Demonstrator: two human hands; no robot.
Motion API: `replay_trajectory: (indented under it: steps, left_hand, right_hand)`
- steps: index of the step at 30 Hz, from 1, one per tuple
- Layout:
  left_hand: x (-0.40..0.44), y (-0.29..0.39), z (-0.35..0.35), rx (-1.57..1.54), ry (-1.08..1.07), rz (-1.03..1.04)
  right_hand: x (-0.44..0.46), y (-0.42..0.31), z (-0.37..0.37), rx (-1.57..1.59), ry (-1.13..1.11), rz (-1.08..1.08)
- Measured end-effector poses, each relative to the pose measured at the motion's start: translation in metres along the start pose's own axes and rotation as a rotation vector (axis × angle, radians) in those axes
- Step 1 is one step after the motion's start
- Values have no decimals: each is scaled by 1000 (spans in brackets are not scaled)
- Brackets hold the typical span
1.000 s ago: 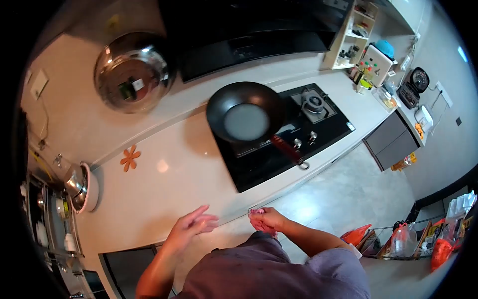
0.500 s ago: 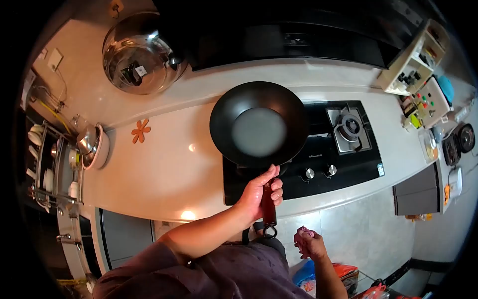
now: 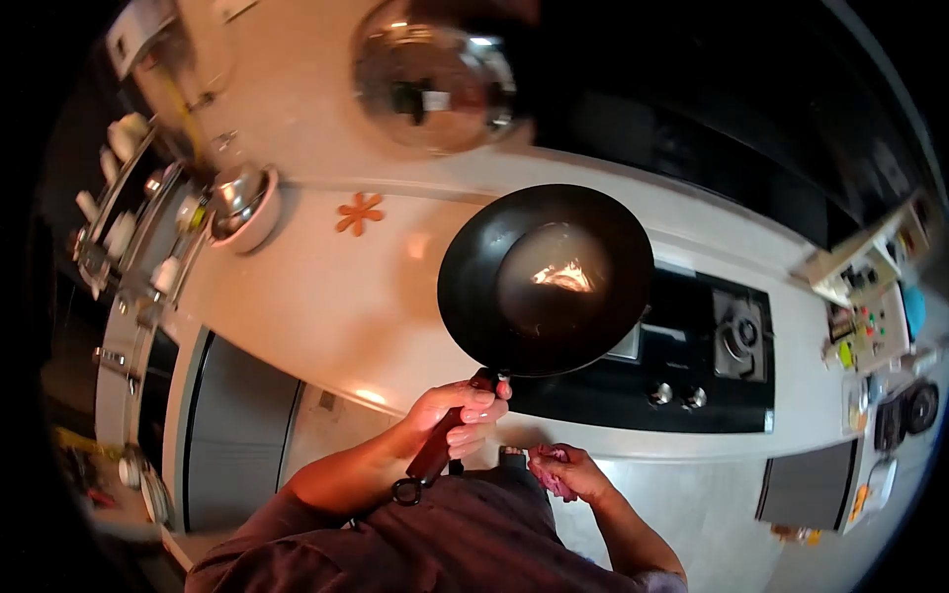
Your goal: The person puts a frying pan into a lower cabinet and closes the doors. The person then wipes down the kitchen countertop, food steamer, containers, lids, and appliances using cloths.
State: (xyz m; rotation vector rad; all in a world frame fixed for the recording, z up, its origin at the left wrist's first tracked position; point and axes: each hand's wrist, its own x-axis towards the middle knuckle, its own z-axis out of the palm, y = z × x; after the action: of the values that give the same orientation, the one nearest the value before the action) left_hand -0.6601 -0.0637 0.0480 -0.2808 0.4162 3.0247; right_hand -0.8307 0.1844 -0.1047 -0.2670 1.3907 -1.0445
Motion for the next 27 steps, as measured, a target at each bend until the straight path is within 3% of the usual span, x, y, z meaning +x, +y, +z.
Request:
replay_trajectory:
  steps: [2, 4, 5, 7, 12, 13, 21, 25, 27]
  left_hand:
    - [-55, 11, -3, -79, -1, 37]
    - [-112, 9, -39, -59, 75, 88]
    - [-145, 14, -21, 2, 233, 117]
    - [-206, 14, -23, 23, 280, 252]
    - [-362, 17, -52, 33, 413, 501]
    - [-394, 16, -54, 42, 565, 545]
    - [-590, 35, -108, -164, 851, 924]
    - [-679, 65, -126, -205, 1070, 1039]
    - [-718, 78, -140, -210, 1170, 1093]
  right_hand:
    - [12, -22, 33, 149, -184, -69]
    - [46, -17, 72, -133, -137, -71]
    - [50, -28, 106, -163, -164, -88]
    - [58, -48, 172, -221, -218, -124]
    - [120, -42, 317, -294, -473, -10]
    - [132, -40, 343, -324, -557, -7]
    - [214, -62, 510, -549, -805, 88]
    - [260, -74, 584, -488, -711, 118]
    - [279, -88, 629, -495, -770, 127]
